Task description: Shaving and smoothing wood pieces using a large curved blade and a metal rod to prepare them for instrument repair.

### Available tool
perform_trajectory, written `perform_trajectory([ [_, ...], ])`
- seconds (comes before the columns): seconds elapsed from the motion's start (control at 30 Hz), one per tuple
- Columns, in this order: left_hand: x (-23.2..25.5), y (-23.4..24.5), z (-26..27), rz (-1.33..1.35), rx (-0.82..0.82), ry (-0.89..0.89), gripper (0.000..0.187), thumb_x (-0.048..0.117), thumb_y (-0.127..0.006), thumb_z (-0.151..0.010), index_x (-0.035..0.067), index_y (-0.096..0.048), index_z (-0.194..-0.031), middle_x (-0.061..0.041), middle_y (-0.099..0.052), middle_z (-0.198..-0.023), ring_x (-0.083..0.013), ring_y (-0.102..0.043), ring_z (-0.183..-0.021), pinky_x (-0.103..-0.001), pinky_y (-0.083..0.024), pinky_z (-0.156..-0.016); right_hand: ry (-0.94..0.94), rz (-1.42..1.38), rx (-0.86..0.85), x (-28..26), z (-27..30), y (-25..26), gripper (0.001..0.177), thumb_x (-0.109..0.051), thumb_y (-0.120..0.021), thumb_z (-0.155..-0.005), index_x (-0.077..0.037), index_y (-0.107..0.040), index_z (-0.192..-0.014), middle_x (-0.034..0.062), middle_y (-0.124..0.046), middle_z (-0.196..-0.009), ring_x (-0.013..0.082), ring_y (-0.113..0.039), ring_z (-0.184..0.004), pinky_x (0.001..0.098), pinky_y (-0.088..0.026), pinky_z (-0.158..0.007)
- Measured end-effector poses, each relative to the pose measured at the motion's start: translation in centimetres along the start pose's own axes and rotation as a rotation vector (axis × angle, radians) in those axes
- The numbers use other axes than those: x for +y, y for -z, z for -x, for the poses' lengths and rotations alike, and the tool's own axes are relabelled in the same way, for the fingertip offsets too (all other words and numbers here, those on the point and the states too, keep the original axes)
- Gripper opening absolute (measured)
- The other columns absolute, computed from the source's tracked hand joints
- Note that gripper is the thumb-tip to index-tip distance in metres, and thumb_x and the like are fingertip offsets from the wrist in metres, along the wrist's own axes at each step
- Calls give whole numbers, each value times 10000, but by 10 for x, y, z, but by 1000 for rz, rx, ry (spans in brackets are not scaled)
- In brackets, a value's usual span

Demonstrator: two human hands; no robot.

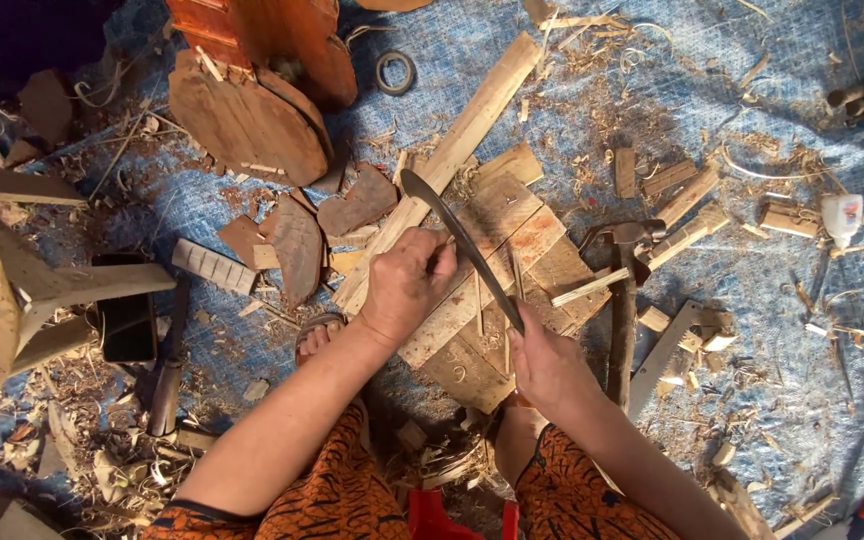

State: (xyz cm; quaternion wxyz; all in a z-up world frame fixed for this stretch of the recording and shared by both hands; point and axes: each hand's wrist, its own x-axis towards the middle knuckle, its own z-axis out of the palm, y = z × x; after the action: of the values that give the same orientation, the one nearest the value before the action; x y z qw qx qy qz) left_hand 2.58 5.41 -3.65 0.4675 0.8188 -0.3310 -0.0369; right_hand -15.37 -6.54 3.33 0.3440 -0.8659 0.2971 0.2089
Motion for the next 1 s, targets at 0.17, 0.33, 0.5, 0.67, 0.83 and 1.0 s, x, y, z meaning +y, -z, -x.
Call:
perform_trajectory([
  [0.17,6,4,-2,-2,-9,2,26,126,-733,-868,137,-724,-890,-58,-711,-754,-286,-741,-685,-380,-600,-554,16,27,-8,-1,2,-1,403,-285,-353,-1022,-200,-409,-1412,245,-731,-825,430,-747,-771,523,-588,-721],
  [0.33,-6,-4,5,-22,-43,15,42,148,-721,-888,142,-731,-928,-46,-720,-792,-275,-746,-707,-373,-608,-580,33,33,-22,-5,1,3,390,-224,-361,-1027,-163,-392,-1411,257,-716,-784,439,-744,-725,531,-593,-691],
  [0.5,-17,-8,9,-54,-206,51,236,231,-694,-927,108,-717,-1127,-115,-739,-954,-366,-744,-804,-498,-628,-684,17,-2,-38,-2,-1,1,366,-200,-351,-1041,-146,-378,-1402,230,-702,-713,405,-747,-653,482,-611,-640],
  [0.67,-19,-19,13,-120,-151,-24,151,205,-657,-979,113,-761,-1040,-75,-740,-872,-292,-760,-769,-384,-635,-648,-31,-37,-75,3,1,-3,353,-201,-383,-1055,-129,-377,-1400,203,-685,-670,353,-729,-567,441,-626,-581],
  [0.83,-27,-27,18,-92,-105,-67,131,173,-669,-970,96,-764,-1015,-92,-730,-860,-300,-755,-778,-373,-630,-650,34,50,-13,4,6,-11,333,-278,-354,-1042,-178,-380,-1358,218,-679,-671,420,-731,-650,512,-579,-643],
  [1.0,-24,-23,6,-101,-85,-107,123,174,-675,-963,121,-776,-1008,-67,-742,-858,-270,-759,-783,-346,-624,-653,19,-31,-22,4,3,-3,325,-257,-362,-1037,-152,-399,-1343,223,-674,-639,416,-724,-586,477,-577,-579],
])
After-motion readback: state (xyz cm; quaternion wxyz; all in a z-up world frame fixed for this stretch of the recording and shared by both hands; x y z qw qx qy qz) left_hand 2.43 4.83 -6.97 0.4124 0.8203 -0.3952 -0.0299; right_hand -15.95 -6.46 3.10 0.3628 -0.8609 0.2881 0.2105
